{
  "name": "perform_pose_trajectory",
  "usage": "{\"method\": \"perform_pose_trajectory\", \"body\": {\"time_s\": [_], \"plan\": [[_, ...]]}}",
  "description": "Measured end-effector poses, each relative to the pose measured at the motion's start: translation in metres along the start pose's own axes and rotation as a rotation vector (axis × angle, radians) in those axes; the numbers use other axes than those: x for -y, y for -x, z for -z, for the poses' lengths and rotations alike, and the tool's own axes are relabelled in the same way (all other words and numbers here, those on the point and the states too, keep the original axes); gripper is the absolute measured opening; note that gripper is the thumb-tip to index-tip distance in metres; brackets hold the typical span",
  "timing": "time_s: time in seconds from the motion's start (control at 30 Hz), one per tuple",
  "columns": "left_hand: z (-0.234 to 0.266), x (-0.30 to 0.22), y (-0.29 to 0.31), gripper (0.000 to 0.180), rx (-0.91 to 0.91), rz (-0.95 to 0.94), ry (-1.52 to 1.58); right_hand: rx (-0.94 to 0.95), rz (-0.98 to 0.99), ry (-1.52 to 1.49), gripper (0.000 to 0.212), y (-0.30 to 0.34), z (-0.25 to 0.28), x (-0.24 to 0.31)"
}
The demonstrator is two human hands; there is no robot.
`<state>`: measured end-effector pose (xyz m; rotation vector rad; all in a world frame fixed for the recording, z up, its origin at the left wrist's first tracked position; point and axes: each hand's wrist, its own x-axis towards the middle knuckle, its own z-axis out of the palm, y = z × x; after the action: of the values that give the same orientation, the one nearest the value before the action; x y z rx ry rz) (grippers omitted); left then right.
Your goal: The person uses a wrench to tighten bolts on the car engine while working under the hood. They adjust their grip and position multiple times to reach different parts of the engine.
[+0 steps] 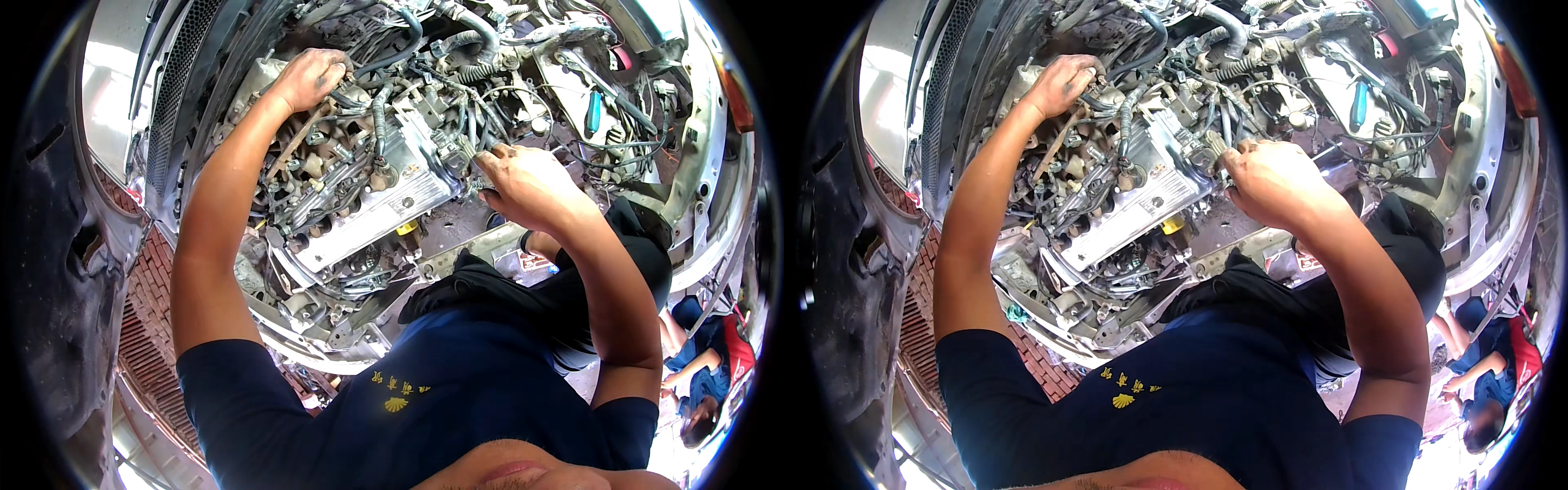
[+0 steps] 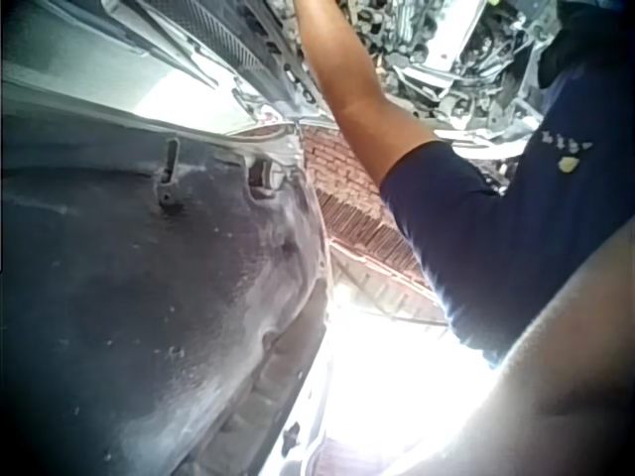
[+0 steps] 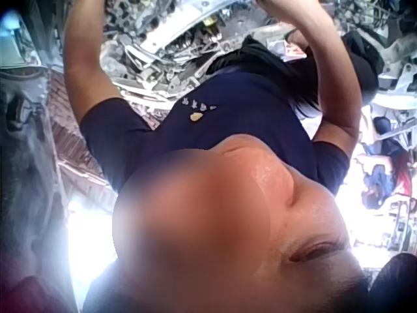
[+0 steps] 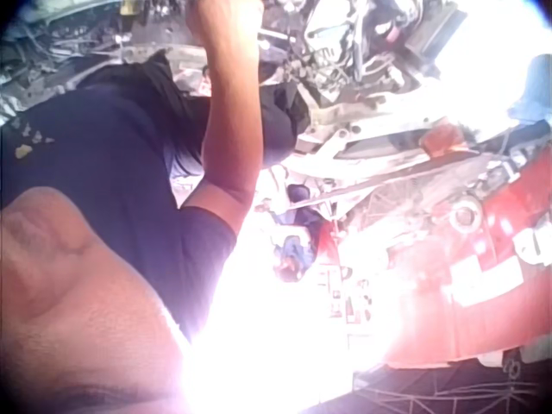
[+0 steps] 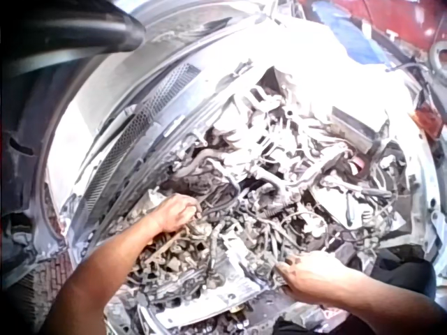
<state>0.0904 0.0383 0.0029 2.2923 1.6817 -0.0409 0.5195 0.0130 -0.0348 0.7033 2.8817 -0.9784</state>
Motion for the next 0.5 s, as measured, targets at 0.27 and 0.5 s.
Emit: {"method": "perform_pose_trajectory", "body": {"time_s": [0.27, 0.5], "plan": [[0.009, -0.023, 0.001, 0.036, -0.035, 0.039, 0.087, 0.022, -0.023, 0.004, 0.038, 0.000, 0.002, 0.003], [0.010, -0.021, 0.002, 0.034, -0.074, -0.016, 0.110, 0.027, -0.015, 0.005, 0.039, -0.002, 0.000, 0.001]]}}
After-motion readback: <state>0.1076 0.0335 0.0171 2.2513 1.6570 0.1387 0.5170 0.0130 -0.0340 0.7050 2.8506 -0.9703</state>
